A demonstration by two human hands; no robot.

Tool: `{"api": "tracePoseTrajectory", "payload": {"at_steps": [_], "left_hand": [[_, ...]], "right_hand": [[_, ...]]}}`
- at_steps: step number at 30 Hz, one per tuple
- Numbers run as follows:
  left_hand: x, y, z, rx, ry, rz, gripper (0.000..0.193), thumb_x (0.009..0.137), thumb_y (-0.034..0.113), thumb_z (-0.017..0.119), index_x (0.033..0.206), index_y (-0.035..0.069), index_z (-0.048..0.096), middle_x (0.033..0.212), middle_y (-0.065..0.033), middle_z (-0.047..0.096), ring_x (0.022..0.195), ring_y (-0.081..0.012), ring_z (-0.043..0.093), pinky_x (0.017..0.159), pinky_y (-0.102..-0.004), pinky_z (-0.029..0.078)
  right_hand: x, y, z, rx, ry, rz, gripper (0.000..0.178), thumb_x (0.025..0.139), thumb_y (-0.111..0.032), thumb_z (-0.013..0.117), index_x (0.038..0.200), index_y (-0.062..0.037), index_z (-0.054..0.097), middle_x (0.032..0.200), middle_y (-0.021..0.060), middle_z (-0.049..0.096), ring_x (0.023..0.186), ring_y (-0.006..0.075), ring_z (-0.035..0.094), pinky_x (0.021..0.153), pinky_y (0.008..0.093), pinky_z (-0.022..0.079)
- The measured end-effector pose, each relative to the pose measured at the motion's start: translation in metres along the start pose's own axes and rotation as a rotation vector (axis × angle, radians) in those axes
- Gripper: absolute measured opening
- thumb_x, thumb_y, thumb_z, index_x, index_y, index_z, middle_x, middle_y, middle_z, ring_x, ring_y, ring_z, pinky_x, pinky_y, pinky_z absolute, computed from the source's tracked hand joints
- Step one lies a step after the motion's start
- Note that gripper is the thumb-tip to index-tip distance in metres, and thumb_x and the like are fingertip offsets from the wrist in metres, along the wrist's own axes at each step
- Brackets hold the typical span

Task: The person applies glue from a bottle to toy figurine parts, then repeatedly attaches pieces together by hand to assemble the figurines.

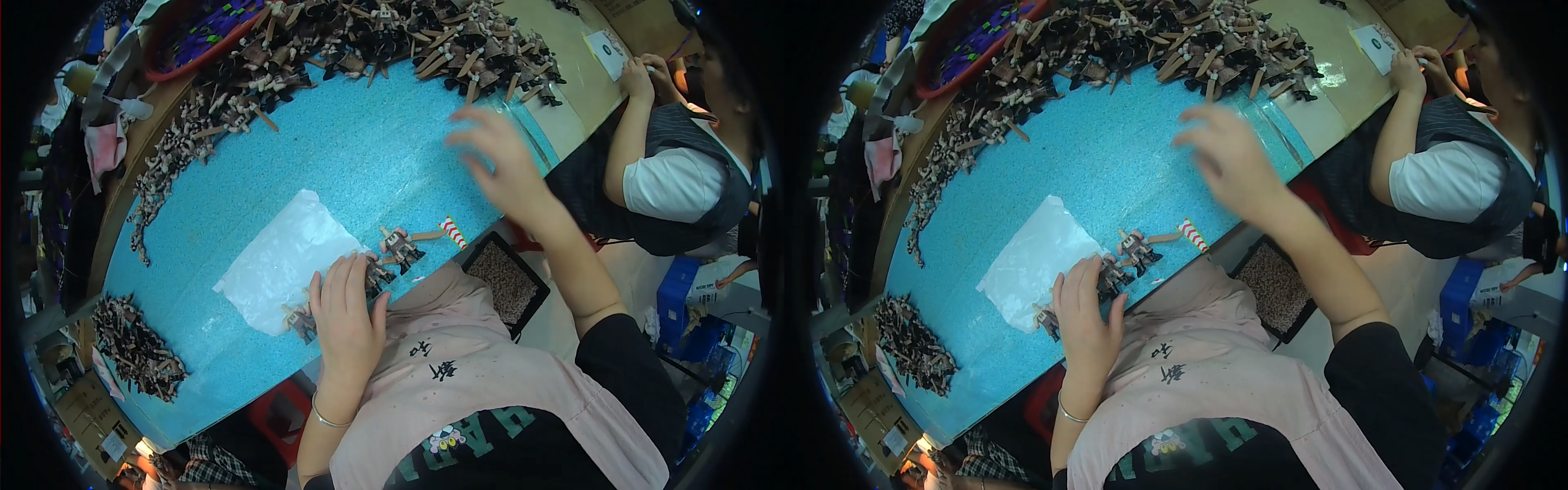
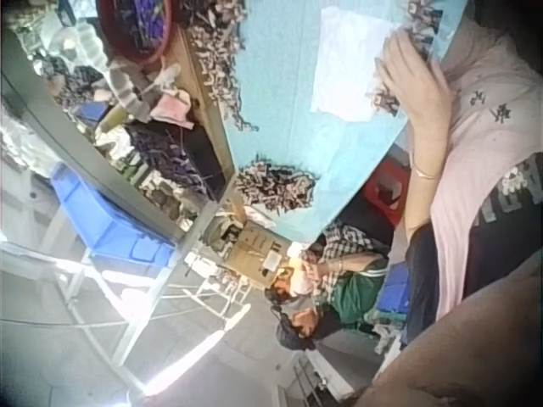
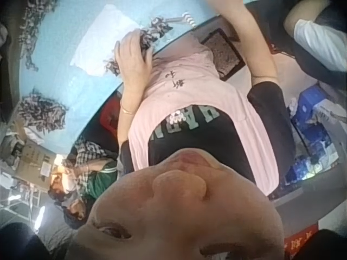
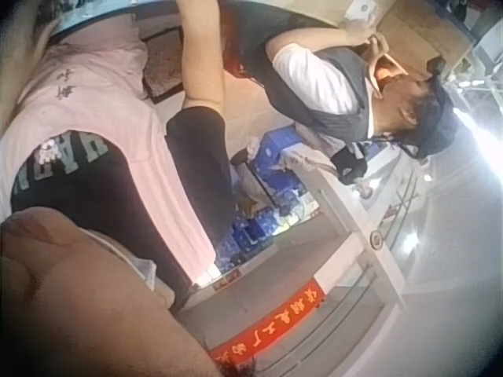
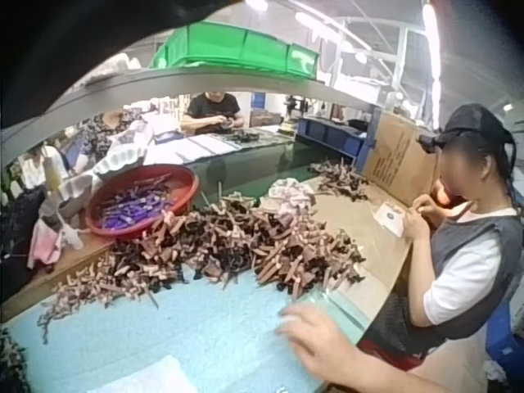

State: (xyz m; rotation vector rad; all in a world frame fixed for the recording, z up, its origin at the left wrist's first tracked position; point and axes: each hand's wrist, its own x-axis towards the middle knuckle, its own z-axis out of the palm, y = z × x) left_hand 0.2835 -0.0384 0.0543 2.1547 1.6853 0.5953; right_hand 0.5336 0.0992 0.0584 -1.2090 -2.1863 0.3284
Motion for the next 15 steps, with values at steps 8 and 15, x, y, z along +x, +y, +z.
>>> {"api": "tracePoseTrajectory", "payload": {"at_steps": [8, 15], "left_hand": [[-0.003, 0.001, 0.0, 0.012, 0.005, 0.024, 0.057, 0.077, 0.012, 0.069, 0.127, -0.001, 0.046, 0.125, -0.0162, 0.051, 0.118, -0.0328, 0.048, 0.104, -0.0518, 0.03], [-0.004, 0.001, 0.0, -0.003, 0.015, -0.003, 0.056, 0.076, 0.007, 0.071, 0.126, 0.002, 0.048, 0.126, -0.0154, 0.051, 0.119, -0.0323, 0.048, 0.105, -0.0505, 0.03]], "right_hand": [[0.045, 0.068, -0.007, -0.69, 0.086, -0.12, 0.037, 0.073, 0.002, 0.056, 0.107, -0.0104, 0.062, 0.117, 0.0112, 0.053, 0.111, 0.0303, 0.05, 0.09, 0.0416, 0.042], [0.037, 0.056, -0.018, -0.622, 0.025, -0.213, 0.025, 0.075, -0.002, 0.057, 0.099, -0.0078, 0.063, 0.11, 0.0093, 0.054, 0.106, 0.0282, 0.052, 0.088, 0.0401, 0.043]]}}
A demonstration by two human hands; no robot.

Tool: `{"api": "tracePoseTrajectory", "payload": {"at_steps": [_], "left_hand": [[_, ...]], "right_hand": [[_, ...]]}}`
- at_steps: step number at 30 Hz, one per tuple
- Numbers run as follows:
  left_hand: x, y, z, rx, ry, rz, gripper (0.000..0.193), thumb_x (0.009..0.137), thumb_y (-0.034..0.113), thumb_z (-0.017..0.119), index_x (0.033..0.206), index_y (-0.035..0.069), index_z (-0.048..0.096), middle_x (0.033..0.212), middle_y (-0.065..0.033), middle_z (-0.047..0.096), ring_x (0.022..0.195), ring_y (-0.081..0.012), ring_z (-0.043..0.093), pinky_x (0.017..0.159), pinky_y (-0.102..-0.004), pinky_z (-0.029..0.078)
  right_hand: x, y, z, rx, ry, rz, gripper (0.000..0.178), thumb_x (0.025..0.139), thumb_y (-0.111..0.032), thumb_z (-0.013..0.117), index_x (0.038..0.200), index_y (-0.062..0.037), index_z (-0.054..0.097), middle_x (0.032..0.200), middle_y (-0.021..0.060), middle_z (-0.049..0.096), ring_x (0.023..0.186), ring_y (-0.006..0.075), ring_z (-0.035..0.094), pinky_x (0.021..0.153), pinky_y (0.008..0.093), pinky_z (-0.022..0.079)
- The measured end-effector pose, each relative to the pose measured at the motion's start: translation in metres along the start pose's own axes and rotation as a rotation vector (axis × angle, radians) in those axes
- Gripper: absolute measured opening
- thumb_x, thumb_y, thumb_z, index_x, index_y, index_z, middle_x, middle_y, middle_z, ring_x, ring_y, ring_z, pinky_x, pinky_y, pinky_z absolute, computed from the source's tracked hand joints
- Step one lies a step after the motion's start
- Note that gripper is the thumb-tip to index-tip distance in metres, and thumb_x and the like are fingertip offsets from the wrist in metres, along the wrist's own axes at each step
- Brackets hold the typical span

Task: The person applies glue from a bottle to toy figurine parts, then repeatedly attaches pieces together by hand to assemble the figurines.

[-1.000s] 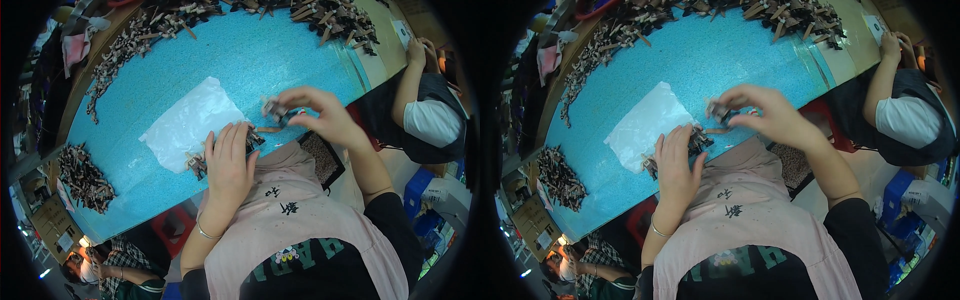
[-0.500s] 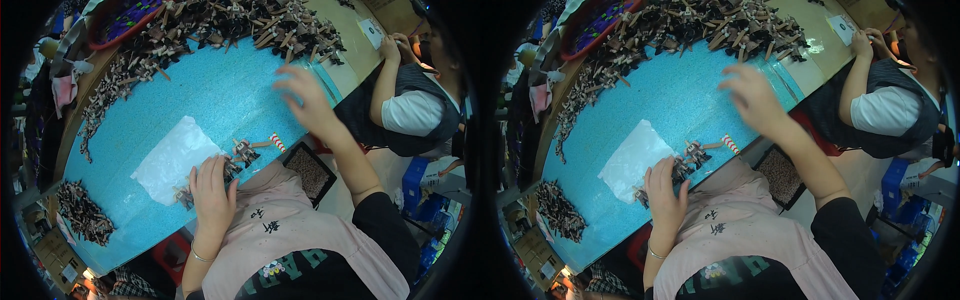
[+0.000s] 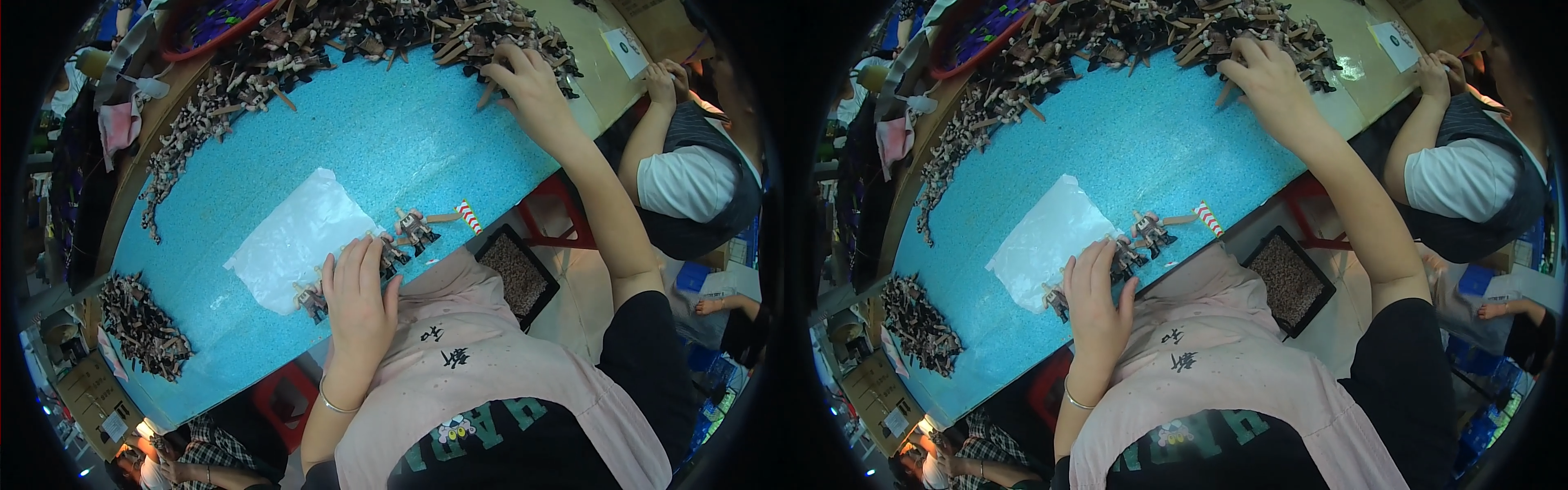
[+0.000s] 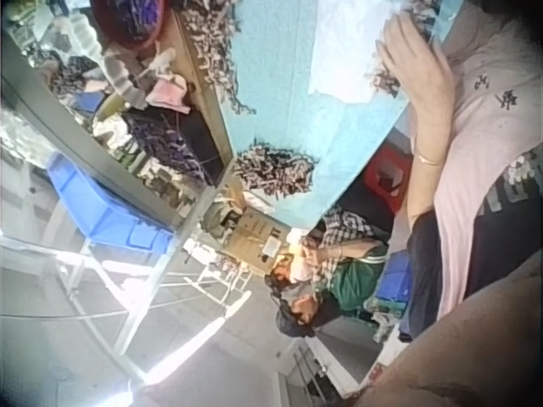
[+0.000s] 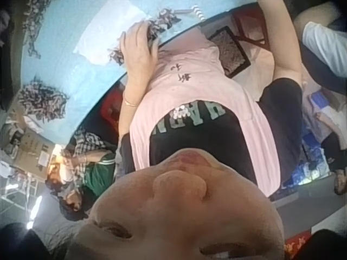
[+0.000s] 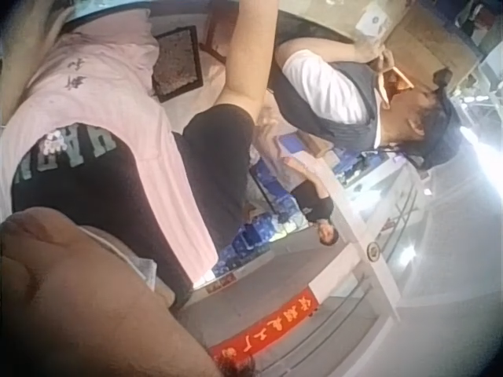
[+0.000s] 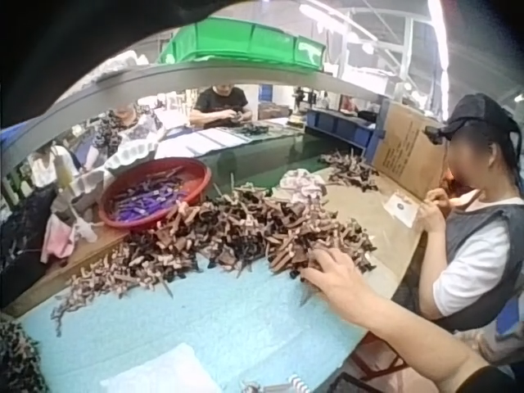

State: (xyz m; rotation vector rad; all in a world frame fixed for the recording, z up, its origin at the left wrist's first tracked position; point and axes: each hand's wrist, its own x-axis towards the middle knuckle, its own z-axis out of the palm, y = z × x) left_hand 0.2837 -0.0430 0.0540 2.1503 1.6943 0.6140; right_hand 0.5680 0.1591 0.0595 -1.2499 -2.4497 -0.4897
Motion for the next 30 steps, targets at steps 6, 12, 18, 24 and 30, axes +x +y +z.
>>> {"api": "tracePoseTrajectory", "payload": {"at_steps": [6, 12, 18, 24, 30], "left_hand": [[0.001, 0.0, 0.0, 0.002, -0.006, -0.003, 0.055, 0.076, 0.007, 0.07, 0.125, 0.002, 0.048, 0.126, -0.0155, 0.051, 0.119, -0.0325, 0.048, 0.105, -0.0506, 0.031], [0.001, -0.001, 0.0, 0.01, -0.008, 0.027, 0.054, 0.077, 0.01, 0.069, 0.126, -0.001, 0.047, 0.125, -0.016, 0.05, 0.118, -0.0325, 0.048, 0.104, -0.0511, 0.03], [0.0, -0.001, 0.001, 0.013, -0.016, 0.02, 0.054, 0.077, 0.009, 0.068, 0.126, -0.001, 0.047, 0.126, -0.0164, 0.05, 0.119, -0.0333, 0.047, 0.104, -0.0515, 0.03], [0.001, -0.002, 0.003, 0.01, -0.015, 0.019, 0.053, 0.077, 0.009, 0.068, 0.125, -0.001, 0.048, 0.126, -0.0167, 0.049, 0.119, -0.0335, 0.047, 0.104, -0.0516, 0.03], [0.0, -0.001, 0.002, 0.02, -0.006, 0.014, 0.054, 0.076, 0.01, 0.069, 0.125, -0.001, 0.048, 0.126, -0.0163, 0.049, 0.119, -0.0333, 0.047, 0.104, -0.0517, 0.031]], "right_hand": [[-0.015, -0.016, -0.011, 0.34, -0.193, -0.093, 0.015, 0.075, -0.002, 0.058, 0.089, -0.0028, 0.059, 0.1, 0.0101, 0.056, 0.091, 0.0299, 0.056, 0.08, 0.038, 0.047], [-0.017, -0.031, -0.017, 0.392, -0.011, 0.103, 0.028, 0.072, 0.008, 0.056, 0.098, -0.0034, 0.059, 0.106, 0.0142, 0.053, 0.101, 0.0335, 0.053, 0.087, 0.0399, 0.044], [-0.029, -0.007, -0.009, 0.246, -0.146, 0.339, 0.063, 0.069, 0.01, 0.06, 0.125, -0.0154, 0.051, 0.138, 0.0183, 0.034, 0.127, 0.0375, 0.034, 0.103, 0.0489, 0.032], [-0.026, -0.02, -0.004, 0.328, -0.11, 0.249, 0.057, 0.063, 0.003, 0.075, 0.115, -0.0128, 0.058, 0.133, 0.0171, 0.042, 0.12, 0.0364, 0.043, 0.098, 0.0437, 0.04], [-0.001, -0.071, 0.002, 0.791, -0.158, 0.133, 0.047, 0.065, 0.003, 0.075, 0.108, -0.0079, 0.059, 0.128, 0.0145, 0.046, 0.113, 0.0325, 0.051, 0.094, 0.0395, 0.045]]}}
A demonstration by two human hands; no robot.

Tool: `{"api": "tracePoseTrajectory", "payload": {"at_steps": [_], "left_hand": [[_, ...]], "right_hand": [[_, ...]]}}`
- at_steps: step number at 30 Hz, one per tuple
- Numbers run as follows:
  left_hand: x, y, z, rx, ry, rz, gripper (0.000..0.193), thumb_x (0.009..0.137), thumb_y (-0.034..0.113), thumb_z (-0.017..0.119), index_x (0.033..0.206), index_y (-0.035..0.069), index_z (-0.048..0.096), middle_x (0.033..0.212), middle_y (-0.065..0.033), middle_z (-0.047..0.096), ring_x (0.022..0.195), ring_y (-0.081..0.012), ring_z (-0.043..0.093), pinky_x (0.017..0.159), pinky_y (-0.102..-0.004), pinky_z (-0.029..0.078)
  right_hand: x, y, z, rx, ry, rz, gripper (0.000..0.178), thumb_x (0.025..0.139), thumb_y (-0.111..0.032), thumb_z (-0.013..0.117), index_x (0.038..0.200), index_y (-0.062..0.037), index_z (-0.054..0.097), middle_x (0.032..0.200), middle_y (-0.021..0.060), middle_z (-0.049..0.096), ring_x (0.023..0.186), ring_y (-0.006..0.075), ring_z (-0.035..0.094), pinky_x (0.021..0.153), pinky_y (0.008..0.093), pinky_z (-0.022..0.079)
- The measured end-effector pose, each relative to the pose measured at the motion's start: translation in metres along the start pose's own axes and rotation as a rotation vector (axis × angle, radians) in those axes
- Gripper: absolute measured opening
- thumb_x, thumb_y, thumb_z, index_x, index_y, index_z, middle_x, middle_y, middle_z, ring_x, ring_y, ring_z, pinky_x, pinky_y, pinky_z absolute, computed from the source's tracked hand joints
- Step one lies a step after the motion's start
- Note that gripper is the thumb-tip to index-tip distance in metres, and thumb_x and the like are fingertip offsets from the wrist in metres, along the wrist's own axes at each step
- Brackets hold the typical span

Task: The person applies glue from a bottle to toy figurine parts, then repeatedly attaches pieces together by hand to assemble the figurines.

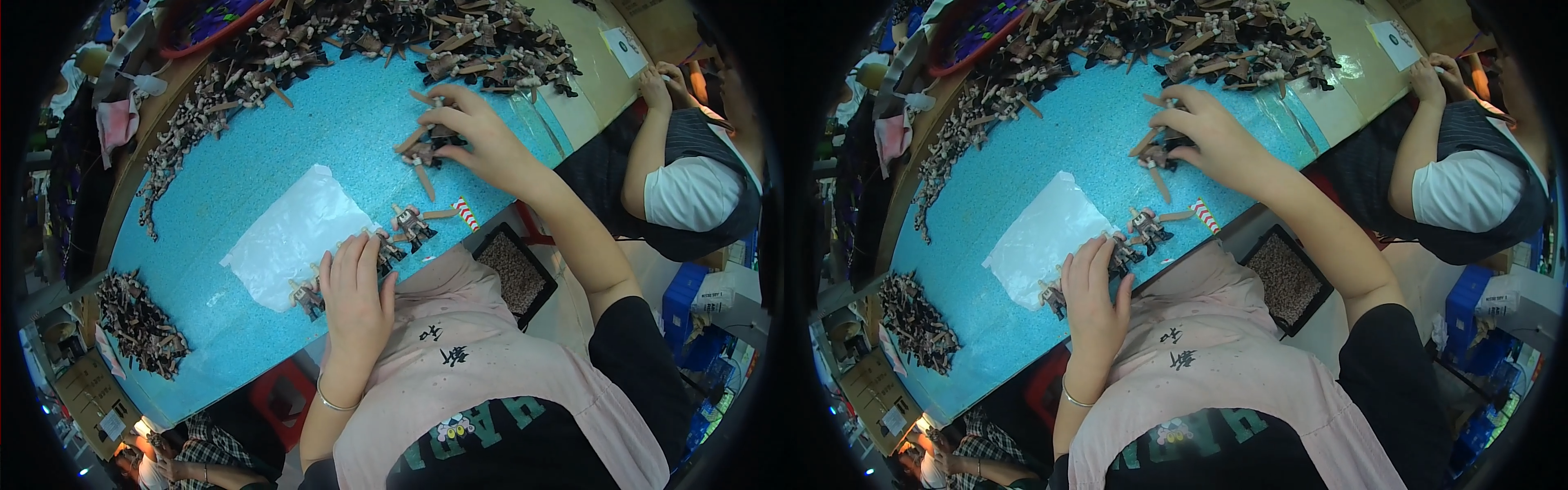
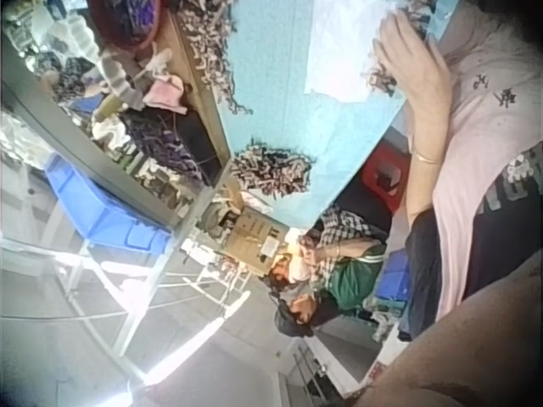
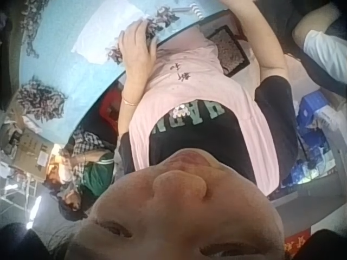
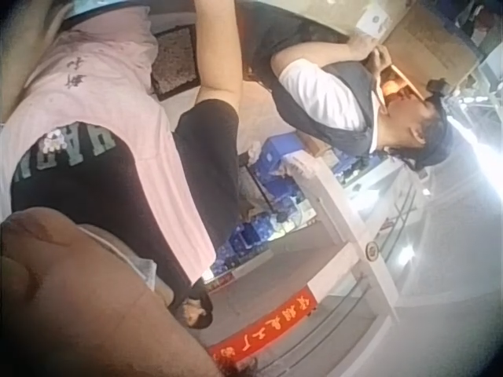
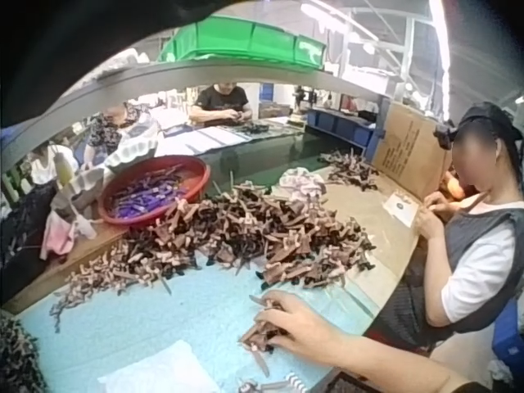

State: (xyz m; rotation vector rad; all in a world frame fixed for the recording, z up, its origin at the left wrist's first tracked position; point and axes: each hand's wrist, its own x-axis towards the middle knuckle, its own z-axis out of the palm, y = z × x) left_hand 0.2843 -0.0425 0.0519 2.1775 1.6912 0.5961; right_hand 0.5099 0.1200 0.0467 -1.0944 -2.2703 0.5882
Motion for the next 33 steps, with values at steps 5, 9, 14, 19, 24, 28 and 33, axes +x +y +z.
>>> {"api": "tracePoseTrajectory", "payload": {"at_steps": [5, 9, 14, 19, 24, 28, 33], "left_hand": [[-0.001, 0.002, 0.0, -0.006, -0.002, -0.006, 0.056, 0.076, 0.011, 0.069, 0.126, 0.0, 0.048, 0.127, -0.0163, 0.049, 0.12, -0.0331, 0.046, 0.104, -0.0517, 0.03], [0.007, 0.011, -0.002, -0.054, -0.001, 0.022, 0.063, 0.073, 0.013, 0.073, 0.129, 0.001, 0.046, 0.13, -0.0182, 0.046, 0.122, -0.0349, 0.045, 0.104, -0.0514, 0.031], [0.019, 0.018, 0.01, -0.043, -0.034, 0.043, 0.065, 0.074, 0.018, 0.073, 0.131, 0.002, 0.044, 0.132, -0.0177, 0.045, 0.122, -0.0337, 0.044, 0.104, -0.0514, 0.03], [0.026, 0.017, 0.02, -0.046, 0.03, 0.036, 0.059, 0.075, 0.014, 0.071, 0.127, 0.002, 0.046, 0.126, -0.0153, 0.051, 0.118, -0.0314, 0.048, 0.102, -0.0492, 0.032], [0.025, 0.014, 0.02, -0.055, 0.038, 0.053, 0.055, 0.075, 0.012, 0.07, 0.125, 0.001, 0.047, 0.122, -0.0145, 0.053, 0.115, -0.0298, 0.049, 0.1, -0.0476, 0.034], [0.016, 0.008, 0.015, -0.061, 0.061, 0.043, 0.056, 0.072, 0.009, 0.072, 0.123, 0.002, 0.05, 0.12, -0.0143, 0.054, 0.112, -0.0303, 0.052, 0.099, -0.0453, 0.035], [0.013, 0.003, 0.014, -0.082, 0.057, 0.066, 0.057, 0.071, 0.009, 0.073, 0.123, 0.002, 0.05, 0.12, -0.014, 0.055, 0.112, -0.03, 0.052, 0.099, -0.0434, 0.036]], "right_hand": [[0.015, -0.007, -0.002, -0.252, 0.121, -0.201, 0.042, 0.067, -0.009, 0.078, 0.104, -0.0078, 0.059, 0.118, 0.0129, 0.053, 0.108, 0.0327, 0.053, 0.085, 0.0366, 0.046], [0.008, -0.018, -0.02, 0.137, 0.005, -0.041, 0.042, 0.076, -0.007, 0.071, 0.113, -0.0055, 0.052, 0.121, 0.0107, 0.051, 0.106, 0.0247, 0.053, 0.088, 0.0345, 0.043], [-0.035, -0.03, -0.004, 0.961, -0.079, 0.168, 0.044, 0.088, -0.014, 0.059, 0.124, -0.0017, 0.037, 0.123, 0.0152, 0.046, 0.104, 0.0246, 0.055, 0.091, 0.0369, 0.045], [-0.059, -0.038, -0.003, 1.326, -0.222, 0.371, 0.035, 0.089, -0.024, 0.058, 0.113, -0.0019, 0.046, 0.117, 0.0142, 0.047, 0.105, 0.0262, 0.059, 0.088, 0.0367, 0.049], [-0.059, -0.038, 0.001, 1.079, -0.212, 0.34, 0.029, 0.089, -0.021, 0.06, 0.108, -0.0018, 0.05, 0.114, 0.0127, 0.054, 0.104, 0.0218, 0.058, 0.088, 0.0337, 0.047], [-0.052, -0.041, -0.008, 0.827, -0.312, 0.264, 0.021, 0.085, -0.01, 0.063, 0.102, -0.0024, 0.052, 0.117, 0.0122, 0.058, 0.105, 0.0178, 0.057, 0.09, 0.0335, 0.046], [-0.054, -0.046, 0.006, 0.975, -0.194, 0.267, 0.021, 0.082, -0.007, 0.068, 0.095, -0.0053, 0.051, 0.123, 0.0176, 0.057, 0.113, 0.0209, 0.056, 0.092, 0.0345, 0.044]]}}
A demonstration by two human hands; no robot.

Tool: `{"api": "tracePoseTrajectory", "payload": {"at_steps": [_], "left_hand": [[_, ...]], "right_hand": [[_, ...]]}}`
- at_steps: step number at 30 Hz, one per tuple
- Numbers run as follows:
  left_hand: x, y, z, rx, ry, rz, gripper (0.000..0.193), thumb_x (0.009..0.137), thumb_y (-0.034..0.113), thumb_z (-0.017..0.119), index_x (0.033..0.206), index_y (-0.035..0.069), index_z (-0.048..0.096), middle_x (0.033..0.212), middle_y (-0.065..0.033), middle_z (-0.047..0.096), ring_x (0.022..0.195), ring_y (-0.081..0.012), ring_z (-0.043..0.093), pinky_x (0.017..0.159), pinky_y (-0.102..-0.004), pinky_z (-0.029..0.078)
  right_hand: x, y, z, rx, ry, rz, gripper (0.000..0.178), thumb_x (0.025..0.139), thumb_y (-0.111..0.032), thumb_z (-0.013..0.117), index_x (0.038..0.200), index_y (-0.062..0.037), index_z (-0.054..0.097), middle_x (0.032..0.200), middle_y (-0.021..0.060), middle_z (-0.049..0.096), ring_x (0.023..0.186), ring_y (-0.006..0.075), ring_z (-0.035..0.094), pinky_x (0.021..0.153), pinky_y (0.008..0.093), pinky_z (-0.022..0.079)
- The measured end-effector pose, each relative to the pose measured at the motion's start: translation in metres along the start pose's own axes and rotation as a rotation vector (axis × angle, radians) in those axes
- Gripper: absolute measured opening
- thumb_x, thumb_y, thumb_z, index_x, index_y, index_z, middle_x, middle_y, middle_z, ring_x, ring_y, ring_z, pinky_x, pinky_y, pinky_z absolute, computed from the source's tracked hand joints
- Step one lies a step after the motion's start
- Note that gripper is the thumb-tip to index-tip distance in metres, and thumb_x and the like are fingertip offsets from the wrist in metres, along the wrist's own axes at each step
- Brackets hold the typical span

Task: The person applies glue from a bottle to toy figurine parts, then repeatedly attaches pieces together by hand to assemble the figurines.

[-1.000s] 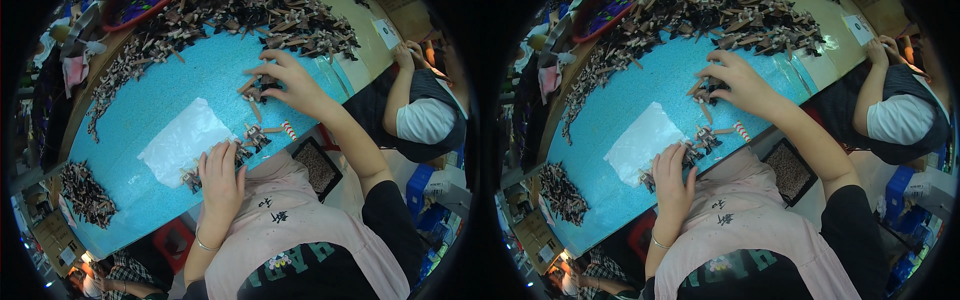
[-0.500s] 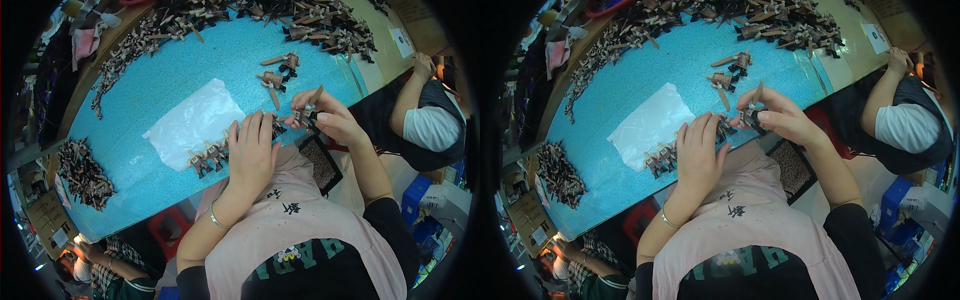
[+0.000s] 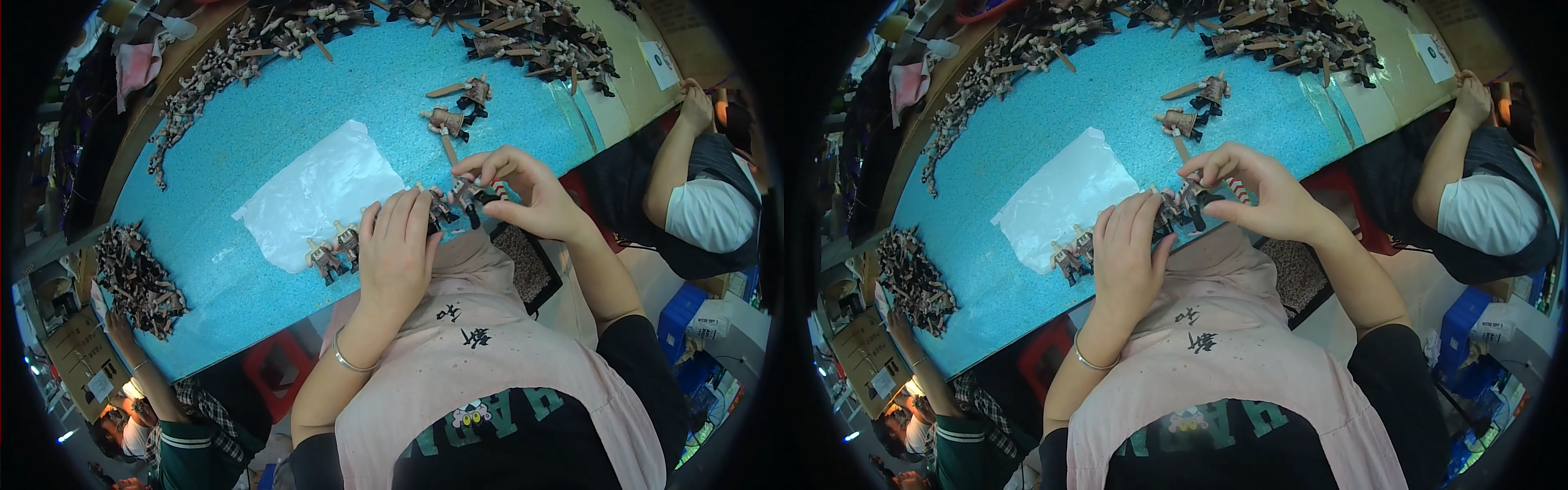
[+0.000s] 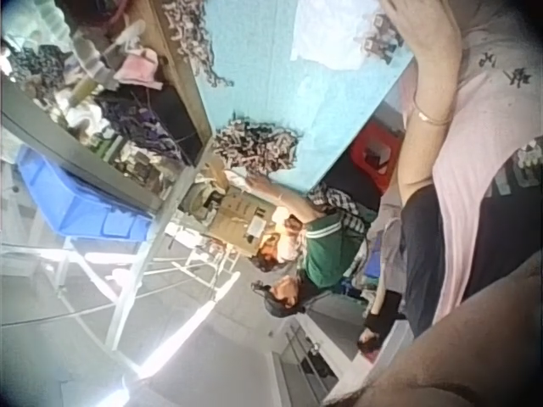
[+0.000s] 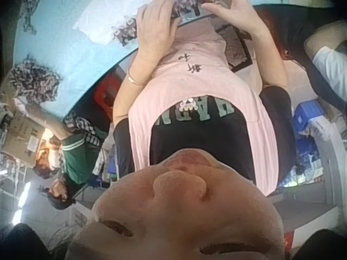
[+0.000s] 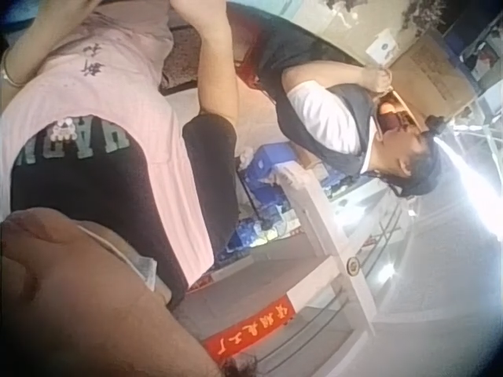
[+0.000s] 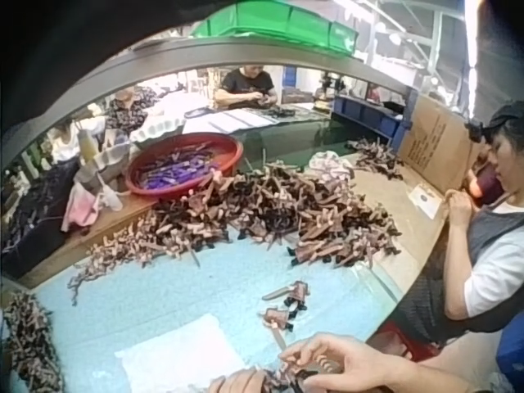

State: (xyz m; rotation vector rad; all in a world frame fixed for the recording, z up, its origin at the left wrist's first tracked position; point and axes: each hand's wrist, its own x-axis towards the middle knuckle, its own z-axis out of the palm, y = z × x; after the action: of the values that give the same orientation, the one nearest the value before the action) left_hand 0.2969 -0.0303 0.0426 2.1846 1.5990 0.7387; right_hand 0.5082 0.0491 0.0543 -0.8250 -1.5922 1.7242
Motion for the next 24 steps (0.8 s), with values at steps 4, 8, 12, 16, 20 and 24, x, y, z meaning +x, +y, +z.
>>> {"api": "tracePoseTrajectory", "payload": {"at_steps": [4, 8, 12, 16, 20, 24], "left_hand": [[-0.001, 0.001, 0.002, -0.005, 0.001, -0.001, 0.056, 0.071, 0.009, 0.073, 0.123, 0.003, 0.051, 0.119, -0.0138, 0.055, 0.112, -0.0298, 0.052, 0.099, -0.0429, 0.035], [-0.001, 0.0, 0.001, -0.01, -0.011, -0.003, 0.056, 0.071, 0.009, 0.073, 0.122, 0.003, 0.051, 0.119, -0.0137, 0.055, 0.112, -0.0298, 0.052, 0.099, -0.0429, 0.035], [-0.002, 0.001, -0.002, 0.005, -0.019, -0.019, 0.056, 0.072, 0.01, 0.073, 0.123, 0.003, 0.051, 0.121, -0.0138, 0.053, 0.114, -0.0302, 0.051, 0.099, -0.0442, 0.035], [-0.003, 0.001, -0.008, 0.02, -0.01, -0.016, 0.06, 0.073, 0.016, 0.073, 0.126, 0.004, 0.049, 0.127, -0.0142, 0.05, 0.12, -0.0315, 0.046, 0.101, -0.0475, 0.033], [-0.014, -0.009, -0.027, 0.131, -0.068, -0.018, 0.067, 0.071, 0.027, 0.074, 0.129, 0.005, 0.048, 0.129, -0.0141, 0.049, 0.122, -0.032, 0.044, 0.102, -0.0484, 0.031], [-0.029, -0.035, -0.039, 0.181, -0.048, -0.019, 0.07, 0.066, 0.031, 0.076, 0.127, 0.006, 0.052, 0.121, -0.011, 0.052, 0.112, -0.0304, 0.049, 0.093, -0.0443, 0.037]], "right_hand": [[-0.003, 0.011, -0.006, -0.369, -0.059, -0.026, 0.023, 0.076, 0.002, 0.069, 0.089, -0.0047, 0.052, 0.127, 0.0153, 0.057, 0.116, 0.0232, 0.055, 0.09, 0.034, 0.047], [-0.006, 0.014, -0.01, -0.455, -0.061, 0.036, 0.02, 0.072, 0.002, 0.07, 0.084, -0.0037, 0.055, 0.129, 0.0141, 0.056, 0.118, 0.027, 0.054, 0.092, 0.0364, 0.046], [-0.001, 0.006, -0.015, -0.69, -0.106, -0.184, 0.025, 0.07, 0.001, 0.072, 0.09, -0.0026, 0.057, 0.128, 0.0131, 0.055, 0.116, 0.0306, 0.052, 0.093, 0.0387, 0.044], [0.004, -0.012, -0.008, -0.926, -0.089, -0.209, 0.041, 0.066, -0.015, 0.077, 0.102, -0.007, 0.06, 0.124, 0.0122, 0.053, 0.117, 0.0326, 0.047, 0.096, 0.0429, 0.037], [0.011, -0.003, 0.01, -1.054, -0.15, -0.275, 0.061, 0.065, -0.036, 0.075, 0.117, -0.0099, 0.058, 0.12, 0.013, 0.052, 0.115, 0.0337, 0.047, 0.095, 0.0442, 0.037], [0.02, 0.013, 0.032, -1.127, -0.18, -0.342, 0.068, 0.061, -0.038, 0.074, 0.121, -0.0106, 0.058, 0.114, 0.0111, 0.053, 0.108, 0.0325, 0.049, 0.091, 0.0437, 0.039]]}}
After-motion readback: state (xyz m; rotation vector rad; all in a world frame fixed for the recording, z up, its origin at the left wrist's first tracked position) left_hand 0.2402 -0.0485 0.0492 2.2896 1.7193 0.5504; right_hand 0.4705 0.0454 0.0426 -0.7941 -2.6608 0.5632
